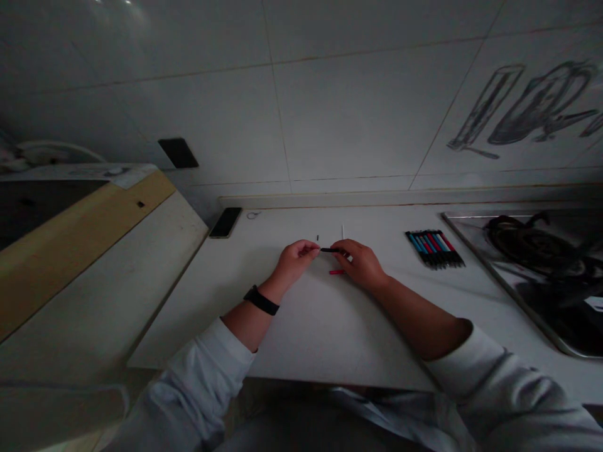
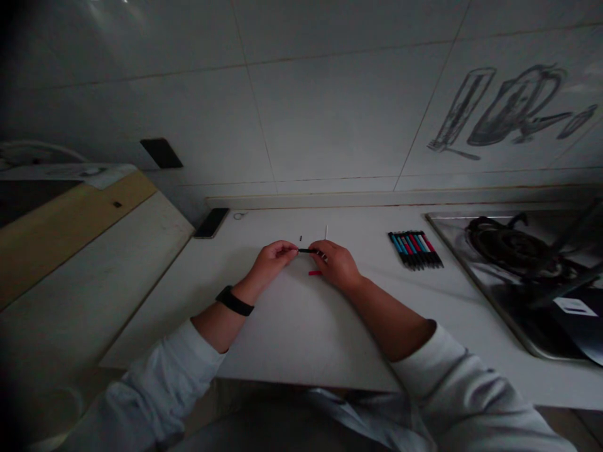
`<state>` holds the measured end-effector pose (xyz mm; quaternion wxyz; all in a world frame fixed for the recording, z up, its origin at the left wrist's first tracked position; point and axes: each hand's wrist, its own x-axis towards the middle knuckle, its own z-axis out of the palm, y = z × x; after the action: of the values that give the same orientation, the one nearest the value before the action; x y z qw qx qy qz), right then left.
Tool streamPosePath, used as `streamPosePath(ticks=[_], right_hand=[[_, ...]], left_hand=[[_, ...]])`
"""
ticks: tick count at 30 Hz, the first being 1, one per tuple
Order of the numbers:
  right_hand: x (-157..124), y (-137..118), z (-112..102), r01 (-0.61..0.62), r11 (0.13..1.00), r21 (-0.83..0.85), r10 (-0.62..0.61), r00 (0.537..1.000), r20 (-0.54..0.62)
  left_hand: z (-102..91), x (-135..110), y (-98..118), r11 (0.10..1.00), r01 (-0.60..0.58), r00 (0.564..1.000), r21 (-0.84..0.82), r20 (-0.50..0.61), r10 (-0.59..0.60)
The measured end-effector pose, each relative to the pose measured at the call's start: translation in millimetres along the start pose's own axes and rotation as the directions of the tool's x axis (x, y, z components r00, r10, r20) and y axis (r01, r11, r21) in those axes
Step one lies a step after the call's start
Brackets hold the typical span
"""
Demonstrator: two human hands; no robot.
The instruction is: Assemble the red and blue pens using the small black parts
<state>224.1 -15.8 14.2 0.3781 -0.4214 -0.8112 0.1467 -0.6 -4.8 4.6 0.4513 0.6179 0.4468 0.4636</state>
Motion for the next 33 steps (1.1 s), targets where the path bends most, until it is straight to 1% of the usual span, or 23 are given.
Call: streamPosePath(ticks=[3,5,8,12,17,26,30,33], right_hand=[[-0.2,0.0,0.3,0.013,1.000,-0.018,-0.013,1.000,-0.003],[-0.3,-0.4,0.5,0.019,1.000,-0.015,-0.019,1.000,-0.009],[-0.7,-1.0,0.7,0.027,1.000,-0.005,-0.027,1.000,-0.013],[-1.1,-1.9,0.6,0.037,0.999,-0.007,-0.037,0.999,-0.025],[-1.4,-2.8,0.3,0.040,0.999,-0.023,-0.040,0.999,-0.029],[0.3,-5.4,-2.5,-0.010,0.999,-0.036,0.010,1.000,-0.005],[1.5,-6.1,-3.5,-0.032,0.998,-0.056,0.035,0.998,0.051],[0.1,-3.9,-0.9,-0.067,0.998,-0.012,0.068,0.997,0.035]], left_hand=[[-0.6,-2.4,3.1,0.986,-0.080,0.997,0.145,-0.005,0.081],[-0.9,-4.3,6.5,0.971,-0.103,0.994,0.217,-0.002,0.106],[-1.2,-5.8,10.6,0.949,-0.107,0.994,0.296,0.001,0.112],[-1.1,-5.8,10.0,0.934,-0.099,0.995,0.343,0.039,0.092],[-0.1,-5.4,6.3,0.938,-0.097,0.995,0.332,0.066,0.079],[1.4,-4.1,4.8,0.973,-0.124,0.992,0.197,0.002,0.126],[1.4,-4.1,3.5,0.971,-0.143,0.989,0.193,-0.004,0.147],[0.9,-4.2,5.6,0.962,-0.152,0.986,0.226,-0.026,0.162]])
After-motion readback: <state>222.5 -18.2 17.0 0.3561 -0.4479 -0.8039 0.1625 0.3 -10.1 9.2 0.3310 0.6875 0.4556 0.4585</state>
